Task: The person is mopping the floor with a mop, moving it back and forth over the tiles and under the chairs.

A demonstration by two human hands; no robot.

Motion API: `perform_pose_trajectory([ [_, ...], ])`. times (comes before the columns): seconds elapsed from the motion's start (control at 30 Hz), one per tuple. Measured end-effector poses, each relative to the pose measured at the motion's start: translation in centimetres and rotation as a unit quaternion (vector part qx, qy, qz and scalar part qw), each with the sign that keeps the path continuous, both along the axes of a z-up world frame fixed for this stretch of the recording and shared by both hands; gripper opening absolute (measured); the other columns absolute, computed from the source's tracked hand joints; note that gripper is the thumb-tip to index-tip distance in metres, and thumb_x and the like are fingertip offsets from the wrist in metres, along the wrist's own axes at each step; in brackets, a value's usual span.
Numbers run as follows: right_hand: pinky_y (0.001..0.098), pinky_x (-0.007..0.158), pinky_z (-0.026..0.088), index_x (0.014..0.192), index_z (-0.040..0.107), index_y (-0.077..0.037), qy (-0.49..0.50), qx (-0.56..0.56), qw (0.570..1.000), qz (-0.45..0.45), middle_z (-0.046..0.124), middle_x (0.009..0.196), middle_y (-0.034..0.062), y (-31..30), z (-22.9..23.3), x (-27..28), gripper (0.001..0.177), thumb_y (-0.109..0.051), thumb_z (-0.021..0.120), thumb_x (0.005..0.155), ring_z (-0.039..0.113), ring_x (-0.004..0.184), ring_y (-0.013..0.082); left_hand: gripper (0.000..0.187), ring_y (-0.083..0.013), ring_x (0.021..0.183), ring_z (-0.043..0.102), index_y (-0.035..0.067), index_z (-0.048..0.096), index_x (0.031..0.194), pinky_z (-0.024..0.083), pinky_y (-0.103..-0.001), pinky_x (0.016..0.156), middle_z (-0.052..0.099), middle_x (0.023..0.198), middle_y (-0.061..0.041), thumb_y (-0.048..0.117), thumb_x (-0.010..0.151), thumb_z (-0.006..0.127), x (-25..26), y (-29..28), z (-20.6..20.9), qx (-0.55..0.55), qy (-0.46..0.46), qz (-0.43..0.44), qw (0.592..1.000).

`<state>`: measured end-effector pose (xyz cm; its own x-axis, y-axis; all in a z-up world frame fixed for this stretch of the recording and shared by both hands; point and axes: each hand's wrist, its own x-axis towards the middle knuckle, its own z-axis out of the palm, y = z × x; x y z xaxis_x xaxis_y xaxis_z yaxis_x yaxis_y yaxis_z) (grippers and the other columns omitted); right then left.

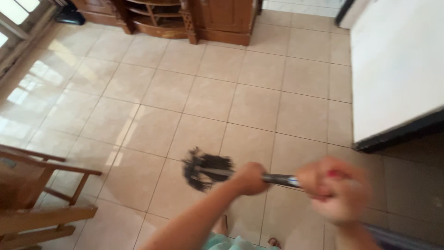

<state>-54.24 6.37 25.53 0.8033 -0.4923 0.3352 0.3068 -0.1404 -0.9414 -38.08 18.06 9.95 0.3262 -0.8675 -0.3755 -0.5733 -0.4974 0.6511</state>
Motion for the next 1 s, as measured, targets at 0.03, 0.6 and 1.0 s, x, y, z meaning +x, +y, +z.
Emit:
perform_pose_trajectory([
  [0.03,0.0326,0.047,0.026,0.064,0.039,-0.006,-0.077,0.165,0.983,0.033,0.035,0.052,0.0045,1.4,-2.6,1.6,0.020,-0.011,0.041,0.083,0.027,0.048,0.0133,0.028,-0.0404,0.080,0.071,0.009,0.072,0.072,0.058,-0.050,0.077,0.071,0.080,-0.021,0.035,0.084,0.067,2.0,1.5,-2.3,0.013,-0.018,0.006,1.000],
  [0.6,0.0525,0.066,0.053,0.095,0.061,0.003,-0.053,0.213,0.973,-0.065,0.037,0.058,0.0064,-6.9,-11.4,-14.9,0.030,-0.013,0.037,0.103,0.042,0.050,0.0215,0.039,-0.0345,0.092,0.072,0.018,0.077,0.103,0.055,-0.047,0.083,0.076,0.095,-0.014,0.052,0.085,0.072,-10.1,-5.4,-8.6,-0.052,0.054,-0.072,0.995],
  [1.0,0.0412,0.067,0.048,0.084,0.060,-0.007,0.007,-0.465,0.877,-0.122,0.061,0.079,0.0118,-8.6,6.6,-33.4,0.009,-0.012,0.066,0.089,0.061,0.068,0.0244,0.044,-0.0252,0.091,0.075,0.011,0.078,0.110,0.056,-0.036,0.083,0.078,0.095,-0.012,0.038,0.075,0.080,-40.2,-19.4,-6.9,-0.208,0.267,-0.143,0.930],
])
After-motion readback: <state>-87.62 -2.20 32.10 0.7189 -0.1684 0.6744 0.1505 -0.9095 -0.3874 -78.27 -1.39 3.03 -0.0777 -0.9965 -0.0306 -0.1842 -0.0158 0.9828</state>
